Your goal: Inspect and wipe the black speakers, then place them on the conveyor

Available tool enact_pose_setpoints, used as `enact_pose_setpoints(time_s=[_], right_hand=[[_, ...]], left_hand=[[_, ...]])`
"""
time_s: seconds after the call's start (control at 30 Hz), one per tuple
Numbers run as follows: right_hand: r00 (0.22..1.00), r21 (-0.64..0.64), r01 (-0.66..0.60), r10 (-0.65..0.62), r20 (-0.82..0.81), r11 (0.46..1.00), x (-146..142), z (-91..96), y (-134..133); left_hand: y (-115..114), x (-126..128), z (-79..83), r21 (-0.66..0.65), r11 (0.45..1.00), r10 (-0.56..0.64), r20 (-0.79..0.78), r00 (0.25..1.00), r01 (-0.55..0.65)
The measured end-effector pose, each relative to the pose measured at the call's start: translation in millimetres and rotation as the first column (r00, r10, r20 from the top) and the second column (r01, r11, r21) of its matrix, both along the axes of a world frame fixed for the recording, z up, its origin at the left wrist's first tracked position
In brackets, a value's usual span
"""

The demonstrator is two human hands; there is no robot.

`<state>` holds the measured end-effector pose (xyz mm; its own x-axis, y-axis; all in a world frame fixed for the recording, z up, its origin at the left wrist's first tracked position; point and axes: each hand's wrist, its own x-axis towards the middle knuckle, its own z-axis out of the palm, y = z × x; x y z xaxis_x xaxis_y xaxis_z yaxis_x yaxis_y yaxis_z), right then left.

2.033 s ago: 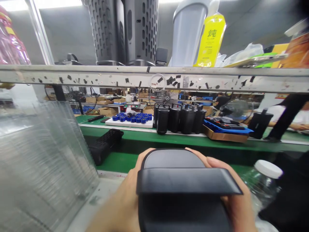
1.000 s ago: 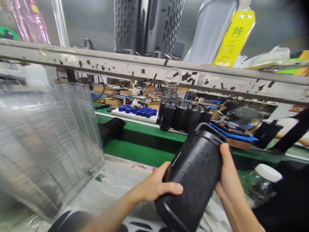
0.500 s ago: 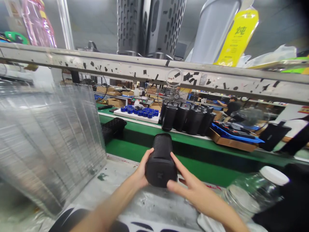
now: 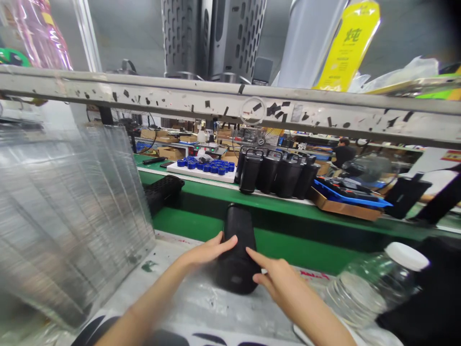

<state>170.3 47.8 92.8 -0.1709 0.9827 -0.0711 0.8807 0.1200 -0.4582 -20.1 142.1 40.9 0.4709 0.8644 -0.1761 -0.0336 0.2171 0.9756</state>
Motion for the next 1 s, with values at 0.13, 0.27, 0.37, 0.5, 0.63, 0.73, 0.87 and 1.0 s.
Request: enact_pose_setpoints(time_s=[0.13, 0.27, 0.37, 0.5, 0.63, 0.73, 0.87, 1.0], right_hand=[[0.986, 0.229, -0.043, 0.004, 0.168, 0.973, -37.5, -17.3, -18.4], [0.920, 0.459, -0.172, -0.024, 0.392, 0.871, -60.0, -52.7, -3.0], [0.909, 0.488, -0.159, -0.066, 0.412, 0.858, -58.9, -67.2, 13.8], [0.894, 0.497, -0.069, -0.167, 0.415, 0.865, -53.5, -64.7, 37.7], [0.863, 0.489, 0.010, -0.254, 0.436, 0.872, -51.8, -58.1, 83.7], [0.839, 0.504, 0.061, -0.318, 0.443, 0.862, -47.4, -57.0, 122.1], [0.838, 0.550, 0.066, -0.346, 0.423, 0.833, -42.6, -56.4, 142.9], [0.871, 0.558, 0.092, -0.338, 0.355, 0.824, -49.0, -58.4, 123.3]], left_hand=[[5.9, -14.6, 4.4, 0.058, 0.998, 0.016, -0.165, 0.986, -0.007], [12.1, -14.7, 2.5, 0.111, 0.973, 0.220, -0.191, 0.957, -0.202], [19.2, -16.2, 2.4, 0.180, 0.918, 0.382, -0.169, 0.908, -0.353], [28.2, -18.9, 3.4, 0.259, 0.851, 0.500, -0.130, 0.856, -0.457], [24.2, -11.9, 7.4, 0.343, 0.821, 0.514, -0.099, 0.852, -0.456], [14.4, -5.4, 16.0, 0.390, 0.814, 0.499, -0.088, 0.862, -0.431], [6.2, -4.4, 29.2, 0.412, 0.817, 0.470, -0.068, 0.880, -0.404], [9.5, -6.7, 28.8, 0.410, 0.829, 0.452, -0.089, 0.887, -0.381]])
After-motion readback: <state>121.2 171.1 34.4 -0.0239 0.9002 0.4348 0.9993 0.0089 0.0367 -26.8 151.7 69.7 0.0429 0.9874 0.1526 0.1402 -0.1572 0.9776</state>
